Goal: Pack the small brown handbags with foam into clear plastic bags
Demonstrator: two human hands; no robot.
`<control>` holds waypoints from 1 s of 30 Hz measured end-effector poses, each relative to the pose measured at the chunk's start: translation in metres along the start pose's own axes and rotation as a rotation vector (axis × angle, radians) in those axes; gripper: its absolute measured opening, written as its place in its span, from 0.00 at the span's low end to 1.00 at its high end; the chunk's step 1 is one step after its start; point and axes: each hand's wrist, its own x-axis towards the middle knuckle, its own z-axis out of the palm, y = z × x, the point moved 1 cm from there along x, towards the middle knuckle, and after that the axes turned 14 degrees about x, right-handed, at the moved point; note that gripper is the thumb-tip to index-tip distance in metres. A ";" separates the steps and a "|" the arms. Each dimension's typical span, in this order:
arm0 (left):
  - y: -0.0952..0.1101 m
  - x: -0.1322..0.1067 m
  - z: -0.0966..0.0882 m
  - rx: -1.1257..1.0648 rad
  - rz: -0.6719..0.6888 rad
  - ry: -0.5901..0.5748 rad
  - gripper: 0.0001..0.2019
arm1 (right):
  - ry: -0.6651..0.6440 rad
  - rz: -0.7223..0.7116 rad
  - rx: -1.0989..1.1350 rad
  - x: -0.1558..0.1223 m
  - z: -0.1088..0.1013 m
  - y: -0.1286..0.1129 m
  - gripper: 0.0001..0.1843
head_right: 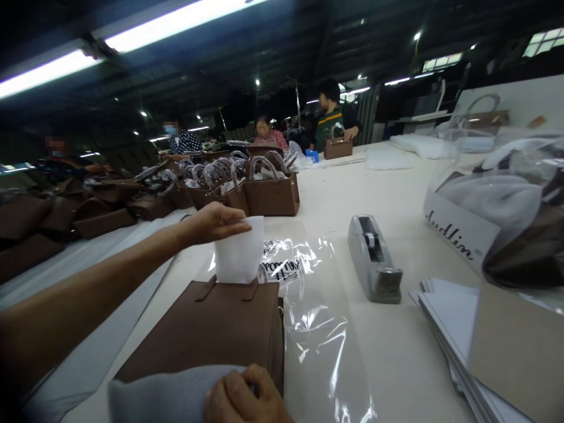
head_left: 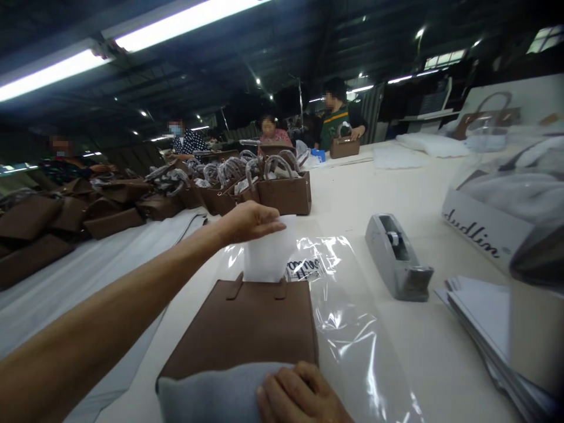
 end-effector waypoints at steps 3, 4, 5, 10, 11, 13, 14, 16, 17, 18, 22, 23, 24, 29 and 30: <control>0.057 -0.045 -0.002 0.117 0.215 0.065 0.16 | 0.008 0.015 0.029 -0.001 -0.001 -0.002 0.12; 0.075 -0.065 0.002 0.143 0.250 0.102 0.13 | -0.015 0.002 0.038 -0.001 -0.001 -0.003 0.11; 0.090 -0.085 0.010 0.183 0.261 0.138 0.11 | -0.040 -0.004 0.053 -0.002 -0.002 -0.005 0.10; 0.117 -0.152 0.070 0.204 0.116 0.351 0.09 | -0.217 0.126 0.200 -0.002 -0.014 -0.007 0.09; 0.116 -0.157 0.080 0.204 0.084 0.391 0.09 | -0.262 0.183 0.224 -0.002 -0.018 -0.005 0.06; 0.112 -0.159 0.094 0.214 0.038 0.436 0.10 | -0.297 0.326 0.213 -0.005 -0.025 -0.002 0.11; 0.110 -0.159 0.097 0.223 0.033 0.436 0.10 | -0.279 0.411 0.191 -0.008 -0.027 -0.001 0.18; 0.107 -0.158 0.099 0.233 0.053 0.435 0.10 | -0.194 0.592 0.167 -0.013 -0.029 0.000 0.19; 0.106 -0.158 0.099 0.232 0.070 0.446 0.10 | -0.149 0.680 0.181 -0.014 -0.029 0.000 0.14; 0.105 -0.158 0.098 0.228 0.091 0.467 0.09 | -0.107 0.759 0.211 -0.015 -0.028 -0.001 0.08; 0.105 -0.162 0.097 0.200 0.193 0.577 0.10 | -0.012 0.939 0.290 -0.010 -0.021 -0.003 0.06; 0.105 -0.163 0.097 0.199 0.219 0.587 0.11 | -0.007 0.964 0.301 -0.008 -0.020 -0.002 0.06; 0.105 -0.163 0.096 0.198 0.245 0.588 0.12 | -0.005 0.986 0.311 -0.006 -0.019 -0.001 0.05; 0.106 -0.161 0.092 0.174 0.396 0.498 0.11 | 0.011 1.042 0.334 -0.005 -0.016 0.006 0.05; 0.106 -0.160 0.092 0.168 0.422 0.466 0.11 | 0.016 1.046 0.326 -0.007 -0.015 0.007 0.05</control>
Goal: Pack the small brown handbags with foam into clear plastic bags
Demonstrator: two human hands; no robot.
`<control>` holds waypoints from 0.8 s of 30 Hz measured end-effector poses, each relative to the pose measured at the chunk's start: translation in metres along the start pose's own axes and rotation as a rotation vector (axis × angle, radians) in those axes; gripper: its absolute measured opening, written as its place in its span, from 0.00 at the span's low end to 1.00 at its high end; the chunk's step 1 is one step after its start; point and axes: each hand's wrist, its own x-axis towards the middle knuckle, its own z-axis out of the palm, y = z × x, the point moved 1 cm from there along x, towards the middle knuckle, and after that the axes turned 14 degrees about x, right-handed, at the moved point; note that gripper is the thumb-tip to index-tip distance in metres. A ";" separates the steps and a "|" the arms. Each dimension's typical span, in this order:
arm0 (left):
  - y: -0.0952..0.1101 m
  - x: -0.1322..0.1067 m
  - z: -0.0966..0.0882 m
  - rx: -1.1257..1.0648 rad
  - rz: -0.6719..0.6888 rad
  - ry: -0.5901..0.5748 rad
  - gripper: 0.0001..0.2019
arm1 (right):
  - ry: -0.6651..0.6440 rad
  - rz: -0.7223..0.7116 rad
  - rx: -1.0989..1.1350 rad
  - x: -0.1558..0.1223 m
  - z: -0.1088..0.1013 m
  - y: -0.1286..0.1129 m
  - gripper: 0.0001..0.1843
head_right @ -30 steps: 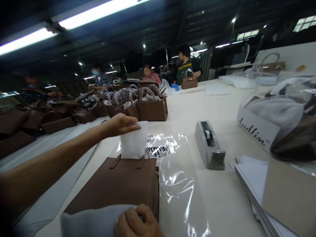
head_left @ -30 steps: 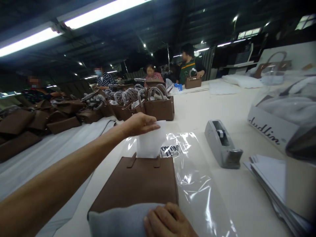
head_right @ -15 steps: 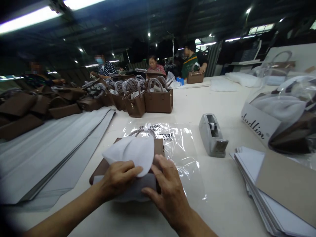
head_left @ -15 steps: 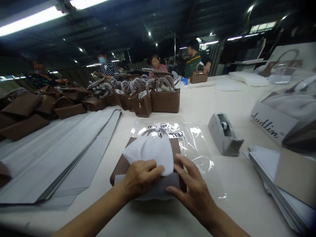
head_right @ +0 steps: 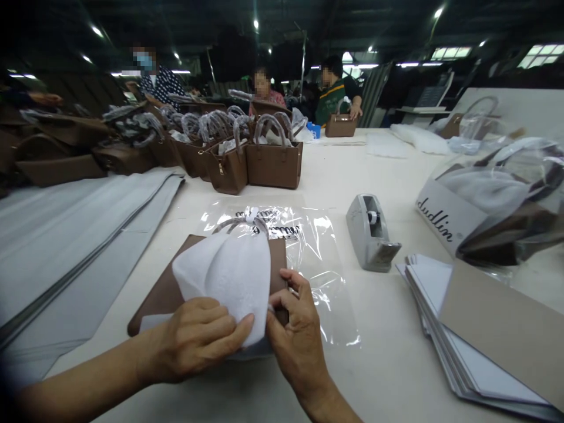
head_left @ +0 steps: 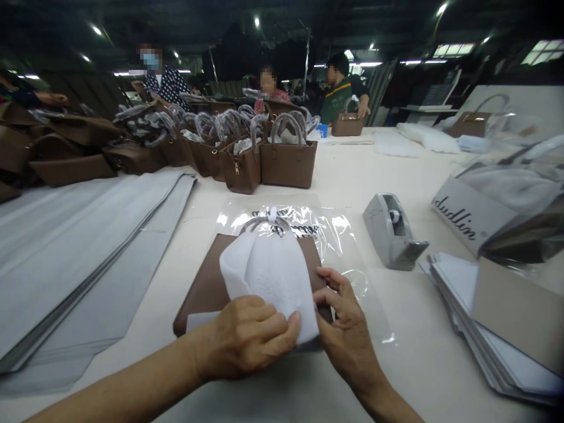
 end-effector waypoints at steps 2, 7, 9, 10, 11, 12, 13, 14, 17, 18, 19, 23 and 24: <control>0.000 0.002 0.001 -0.023 0.034 -0.067 0.12 | 0.022 0.026 -0.009 0.001 0.001 0.005 0.07; 0.010 0.008 0.001 -0.010 0.039 -0.231 0.14 | 0.066 0.079 0.113 0.010 0.002 0.017 0.16; 0.016 0.008 0.000 0.017 -0.006 -0.245 0.17 | 0.088 0.139 0.170 0.014 -0.002 0.016 0.15; 0.018 0.007 0.000 0.035 -0.028 -0.243 0.17 | 0.131 0.150 0.157 0.014 -0.006 0.012 0.14; 0.021 0.006 0.000 0.049 -0.039 -0.243 0.15 | 0.189 0.119 0.105 0.013 -0.011 0.007 0.14; 0.022 0.006 0.000 0.060 -0.043 -0.238 0.14 | 0.236 0.030 0.022 0.010 -0.016 0.002 0.14; 0.023 0.005 0.000 0.067 -0.048 -0.235 0.13 | 0.239 -0.110 -0.081 0.005 -0.020 -0.004 0.14; 0.024 0.004 0.000 0.071 -0.055 -0.236 0.13 | 0.181 -0.273 -0.191 -0.001 -0.023 -0.010 0.15; 0.025 0.002 -0.001 0.101 -0.085 -0.217 0.13 | -0.123 -0.624 -0.430 -0.021 -0.022 -0.013 0.20; 0.026 0.000 -0.002 0.117 -0.101 -0.201 0.13 | -0.174 -0.665 -0.481 -0.027 -0.020 -0.011 0.21; 0.028 -0.003 -0.003 0.134 -0.123 -0.184 0.13 | -0.180 -0.679 -0.519 -0.032 -0.017 -0.008 0.21; 0.041 -0.018 -0.003 0.187 -0.267 -0.071 0.15 | -0.098 -0.664 -0.484 -0.037 -0.009 -0.004 0.17; 0.044 -0.021 -0.002 0.193 -0.305 -0.039 0.15 | -0.128 -0.649 -0.424 -0.034 -0.013 -0.005 0.16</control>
